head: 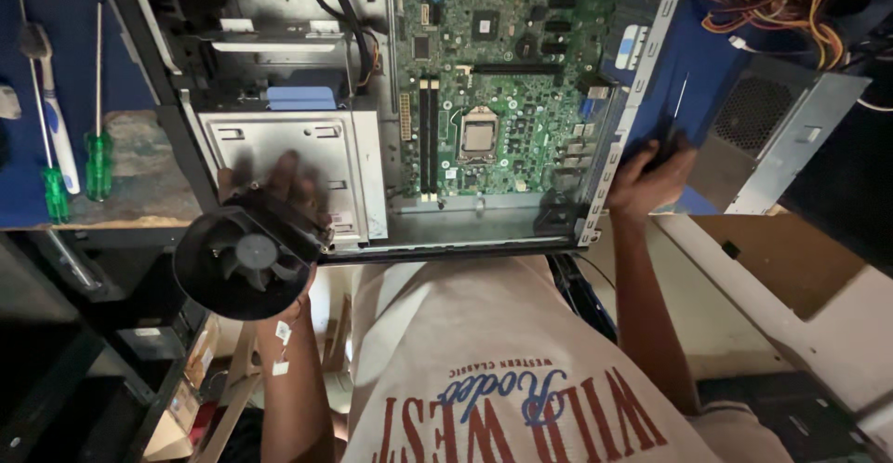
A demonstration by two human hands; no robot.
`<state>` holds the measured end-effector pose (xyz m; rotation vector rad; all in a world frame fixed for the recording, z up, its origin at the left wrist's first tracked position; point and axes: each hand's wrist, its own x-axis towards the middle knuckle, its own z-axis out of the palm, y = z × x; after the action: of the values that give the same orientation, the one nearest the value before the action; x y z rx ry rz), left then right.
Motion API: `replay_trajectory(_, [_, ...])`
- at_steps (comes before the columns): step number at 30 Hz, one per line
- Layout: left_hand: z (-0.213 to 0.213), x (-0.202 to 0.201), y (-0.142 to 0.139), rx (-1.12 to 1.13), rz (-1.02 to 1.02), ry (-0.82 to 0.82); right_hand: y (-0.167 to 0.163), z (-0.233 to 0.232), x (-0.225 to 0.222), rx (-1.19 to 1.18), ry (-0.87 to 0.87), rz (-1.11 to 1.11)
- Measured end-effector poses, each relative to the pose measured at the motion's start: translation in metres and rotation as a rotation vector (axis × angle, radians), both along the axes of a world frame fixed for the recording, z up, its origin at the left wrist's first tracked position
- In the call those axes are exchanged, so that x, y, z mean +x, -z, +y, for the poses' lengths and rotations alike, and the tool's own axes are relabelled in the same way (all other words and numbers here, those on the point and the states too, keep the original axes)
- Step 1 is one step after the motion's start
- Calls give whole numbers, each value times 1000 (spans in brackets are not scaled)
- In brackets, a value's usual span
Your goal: The person removes a CPU cooler from a desktop computer case, then repositions and secures it onto the motherboard. They use a screwdriver to tighten the mounting screws and connect the fan cable to the motherboard.
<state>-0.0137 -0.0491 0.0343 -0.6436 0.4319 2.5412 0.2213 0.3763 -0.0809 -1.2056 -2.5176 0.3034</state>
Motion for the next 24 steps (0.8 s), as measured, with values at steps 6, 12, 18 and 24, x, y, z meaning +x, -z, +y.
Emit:
replay_trajectory(6, [-4,-1,4,24,27,25,-2,-2,-9,-9,32,14])
replay_trajectory(12, [-6,-2,8,55,-33,-40,-5,-5,-11,-16,22,-11])
replay_trajectory(18, [-6,-6,15,195,-83,1,-1,-2,-3,-55,-6,44])
replay_trajectory(24, [2,-4,10,38,-138,-56,7,8,0,27,-80,24])
